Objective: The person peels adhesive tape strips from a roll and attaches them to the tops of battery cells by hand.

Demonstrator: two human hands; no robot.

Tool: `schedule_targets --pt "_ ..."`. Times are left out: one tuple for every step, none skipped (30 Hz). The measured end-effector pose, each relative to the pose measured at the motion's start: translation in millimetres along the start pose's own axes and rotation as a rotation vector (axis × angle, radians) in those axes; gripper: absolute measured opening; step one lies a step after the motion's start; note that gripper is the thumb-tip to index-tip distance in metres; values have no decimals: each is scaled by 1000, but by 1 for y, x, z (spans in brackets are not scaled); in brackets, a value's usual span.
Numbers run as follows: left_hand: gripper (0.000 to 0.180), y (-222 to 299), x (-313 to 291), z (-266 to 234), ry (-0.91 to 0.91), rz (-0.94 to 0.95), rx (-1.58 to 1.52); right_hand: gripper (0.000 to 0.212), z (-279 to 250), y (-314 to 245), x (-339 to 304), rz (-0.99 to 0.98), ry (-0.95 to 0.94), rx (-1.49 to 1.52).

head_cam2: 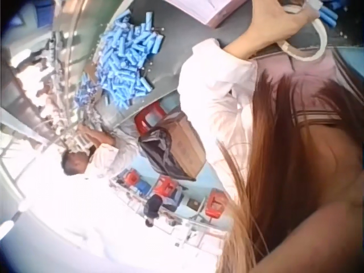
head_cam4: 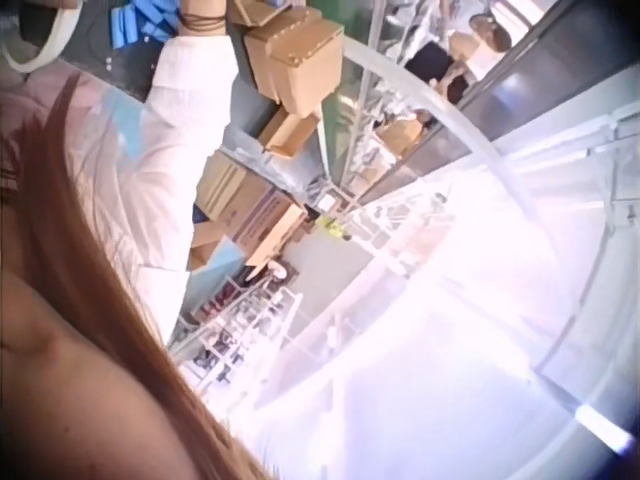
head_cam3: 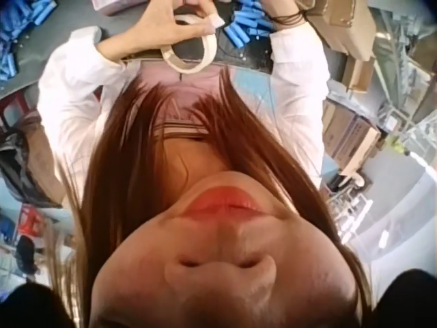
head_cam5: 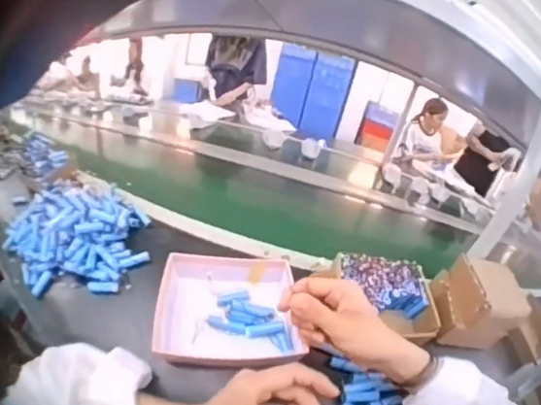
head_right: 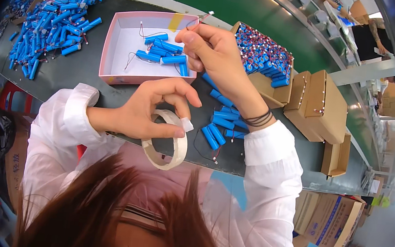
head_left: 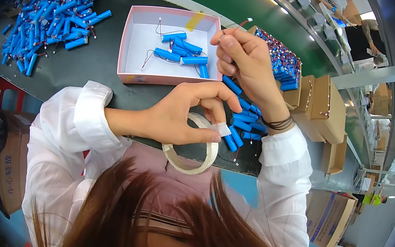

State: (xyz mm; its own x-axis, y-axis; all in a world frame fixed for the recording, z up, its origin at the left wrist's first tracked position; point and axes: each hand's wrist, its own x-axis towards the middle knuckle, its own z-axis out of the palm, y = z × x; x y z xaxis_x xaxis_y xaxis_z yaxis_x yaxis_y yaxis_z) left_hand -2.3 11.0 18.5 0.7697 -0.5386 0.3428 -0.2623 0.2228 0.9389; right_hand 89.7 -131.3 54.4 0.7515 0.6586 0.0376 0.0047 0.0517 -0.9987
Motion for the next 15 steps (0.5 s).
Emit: schedule_targets --pt "43 0 0 -1 -20 -14 -40 21 4 1 4 7 21 -85" --pt "45 0 1 -2 -40 -30 -81 20 5 3 10 -2 15 -154" --pt "45 0 2 -3 -48 -32 -81 20 7 4 15 -4 23 -153" --pt "46 0 3 -4 -43 -67 -124 20 8 5 19 -11 21 -239" --pt "47 0 4 -5 -38 -105 -168 20 10 6 23 -16 19 -325" --pt "48 -2 4 -6 -35 -103 -208 21 13 6 28 6 -7 -346" --pt "48 -2 5 -7 -46 -107 -207 21 12 14 35 4 4 -342" --pt "49 -2 7 -8 -42 -124 -244 22 8 28 46 -282 33 -620" --pt "50 -2 8 -9 -37 -140 -282 24 10 32 51 -570 60 -897" --pt "52 -4 9 -9 -29 -136 -299 28 11 34 51 -426 51 -976" --pt "52 -4 10 -10 -38 -139 -300 28 12 39 54 -423 61 -976" --pt "52 -5 10 -11 -18 -149 -321 29 15 45 58 -441 49 -1036" --pt "53 -5 11 -11 1 -158 -342 30 17 49 61 -458 38 -1097" --pt "54 -5 12 -12 12 -168 -351 33 16 52 61 -353 20 -1116" --pt "54 -4 12 -11 4 -171 -353 33 16 50 58 -348 28 -1117"
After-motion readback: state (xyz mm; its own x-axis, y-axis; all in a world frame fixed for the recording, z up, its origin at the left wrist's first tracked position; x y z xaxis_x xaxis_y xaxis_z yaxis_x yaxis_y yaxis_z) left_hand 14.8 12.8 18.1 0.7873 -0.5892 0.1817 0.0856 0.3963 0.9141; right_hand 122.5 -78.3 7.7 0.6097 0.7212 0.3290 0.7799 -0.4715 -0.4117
